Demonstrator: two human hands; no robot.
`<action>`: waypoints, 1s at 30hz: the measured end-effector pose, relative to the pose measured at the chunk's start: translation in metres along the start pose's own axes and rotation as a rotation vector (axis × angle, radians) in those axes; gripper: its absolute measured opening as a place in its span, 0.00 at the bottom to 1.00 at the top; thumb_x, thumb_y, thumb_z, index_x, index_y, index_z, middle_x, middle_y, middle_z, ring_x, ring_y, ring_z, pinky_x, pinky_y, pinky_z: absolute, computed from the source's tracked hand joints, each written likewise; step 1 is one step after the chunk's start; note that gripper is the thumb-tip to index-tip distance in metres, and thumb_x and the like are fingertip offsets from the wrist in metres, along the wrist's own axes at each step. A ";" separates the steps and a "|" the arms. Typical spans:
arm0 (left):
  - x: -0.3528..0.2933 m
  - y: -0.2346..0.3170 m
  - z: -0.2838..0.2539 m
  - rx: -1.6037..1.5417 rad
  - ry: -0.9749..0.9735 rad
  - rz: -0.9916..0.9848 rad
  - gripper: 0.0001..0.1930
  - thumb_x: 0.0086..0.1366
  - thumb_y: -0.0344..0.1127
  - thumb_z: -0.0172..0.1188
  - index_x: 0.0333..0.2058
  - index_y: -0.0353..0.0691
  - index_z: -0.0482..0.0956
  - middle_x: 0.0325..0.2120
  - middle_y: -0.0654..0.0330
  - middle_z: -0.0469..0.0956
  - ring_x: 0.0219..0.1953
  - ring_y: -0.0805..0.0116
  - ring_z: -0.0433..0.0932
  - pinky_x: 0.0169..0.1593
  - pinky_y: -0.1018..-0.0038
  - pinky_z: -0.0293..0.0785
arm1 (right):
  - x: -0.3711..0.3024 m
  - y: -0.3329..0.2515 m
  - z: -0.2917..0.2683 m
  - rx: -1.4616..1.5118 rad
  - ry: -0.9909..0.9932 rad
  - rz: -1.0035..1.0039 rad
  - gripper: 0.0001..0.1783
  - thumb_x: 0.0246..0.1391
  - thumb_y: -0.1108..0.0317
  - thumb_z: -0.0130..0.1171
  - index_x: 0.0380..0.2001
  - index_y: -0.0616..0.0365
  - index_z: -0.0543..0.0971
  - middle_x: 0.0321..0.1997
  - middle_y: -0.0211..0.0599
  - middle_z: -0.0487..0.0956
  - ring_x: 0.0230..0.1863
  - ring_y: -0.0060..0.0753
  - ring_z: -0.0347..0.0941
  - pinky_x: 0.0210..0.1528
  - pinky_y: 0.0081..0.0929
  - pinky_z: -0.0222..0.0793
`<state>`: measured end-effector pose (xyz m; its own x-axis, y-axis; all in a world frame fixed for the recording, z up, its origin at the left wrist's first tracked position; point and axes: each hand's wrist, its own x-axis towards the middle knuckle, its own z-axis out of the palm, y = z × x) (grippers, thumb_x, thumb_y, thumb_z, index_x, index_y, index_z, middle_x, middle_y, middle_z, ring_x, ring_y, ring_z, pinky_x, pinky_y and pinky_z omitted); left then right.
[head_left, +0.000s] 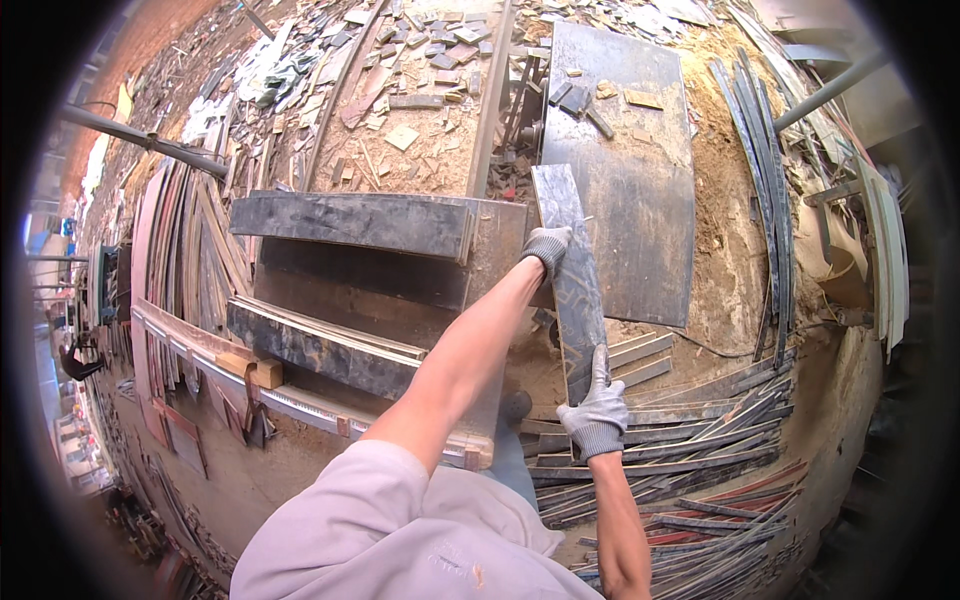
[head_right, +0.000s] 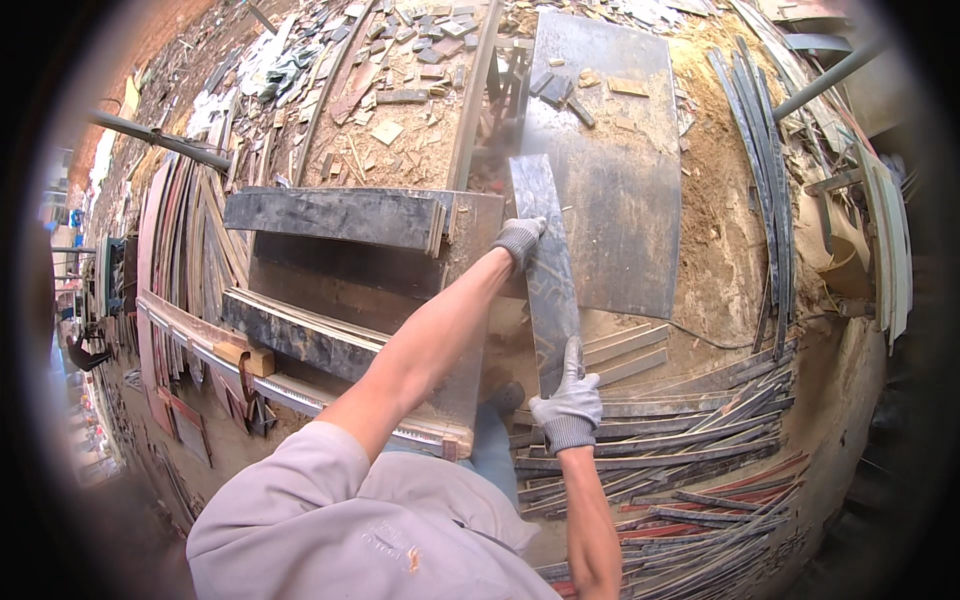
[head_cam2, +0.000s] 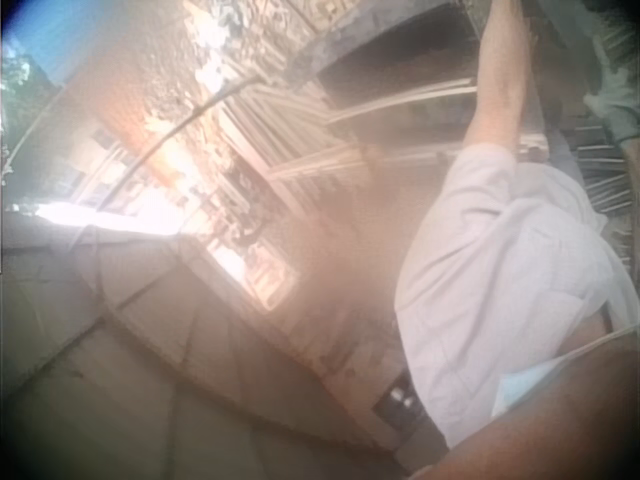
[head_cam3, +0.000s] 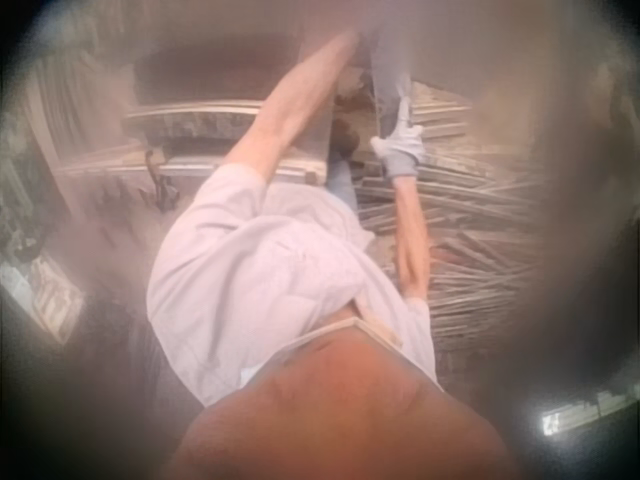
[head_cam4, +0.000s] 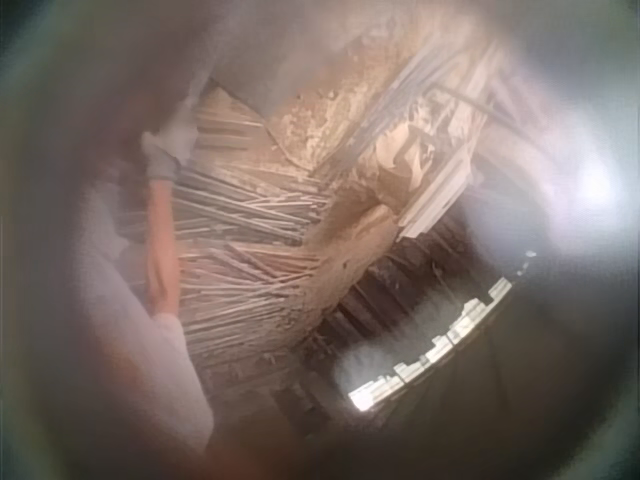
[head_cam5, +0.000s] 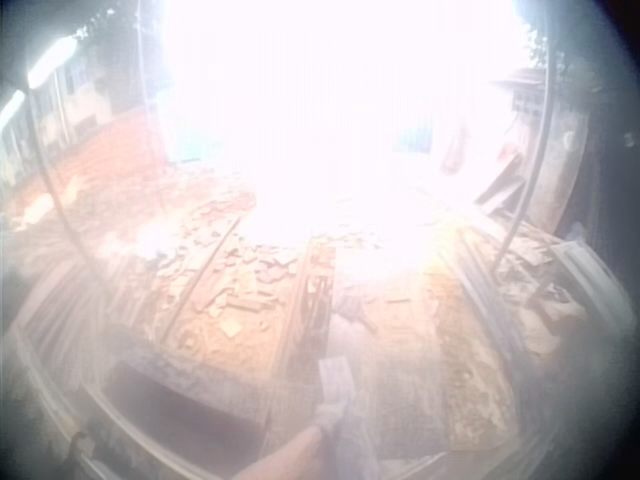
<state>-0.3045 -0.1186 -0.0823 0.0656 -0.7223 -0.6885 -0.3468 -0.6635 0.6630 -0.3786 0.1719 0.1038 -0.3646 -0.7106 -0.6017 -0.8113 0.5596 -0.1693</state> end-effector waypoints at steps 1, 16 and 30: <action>-0.002 0.001 -0.001 0.001 0.000 -0.007 0.28 0.63 0.51 0.69 0.50 0.29 0.89 0.45 0.42 0.91 0.50 0.51 0.91 0.55 0.60 0.83 | 0.000 -0.001 0.001 0.005 0.002 -0.002 0.76 0.45 0.52 0.80 0.87 0.31 0.38 0.53 0.65 0.75 0.45 0.68 0.84 0.51 0.55 0.82; 0.016 0.006 -0.007 0.005 -0.025 0.067 0.26 0.69 0.51 0.69 0.46 0.26 0.89 0.37 0.51 0.89 0.39 0.63 0.84 0.46 0.61 0.79 | 0.009 -0.019 0.007 0.015 -0.007 0.018 0.77 0.43 0.48 0.81 0.88 0.33 0.40 0.53 0.64 0.74 0.46 0.66 0.83 0.52 0.53 0.81; 0.043 0.032 -0.018 0.220 -0.025 0.058 0.29 0.69 0.55 0.67 0.48 0.30 0.88 0.44 0.43 0.89 0.46 0.53 0.89 0.50 0.56 0.82 | 0.020 -0.047 -0.003 0.028 -0.038 0.047 0.78 0.42 0.51 0.78 0.87 0.32 0.36 0.58 0.70 0.75 0.50 0.69 0.84 0.54 0.53 0.83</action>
<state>-0.2961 -0.1740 -0.0853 0.0176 -0.7508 -0.6602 -0.5449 -0.5609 0.6233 -0.3489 0.1302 0.1019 -0.3842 -0.6666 -0.6388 -0.7802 0.6043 -0.1614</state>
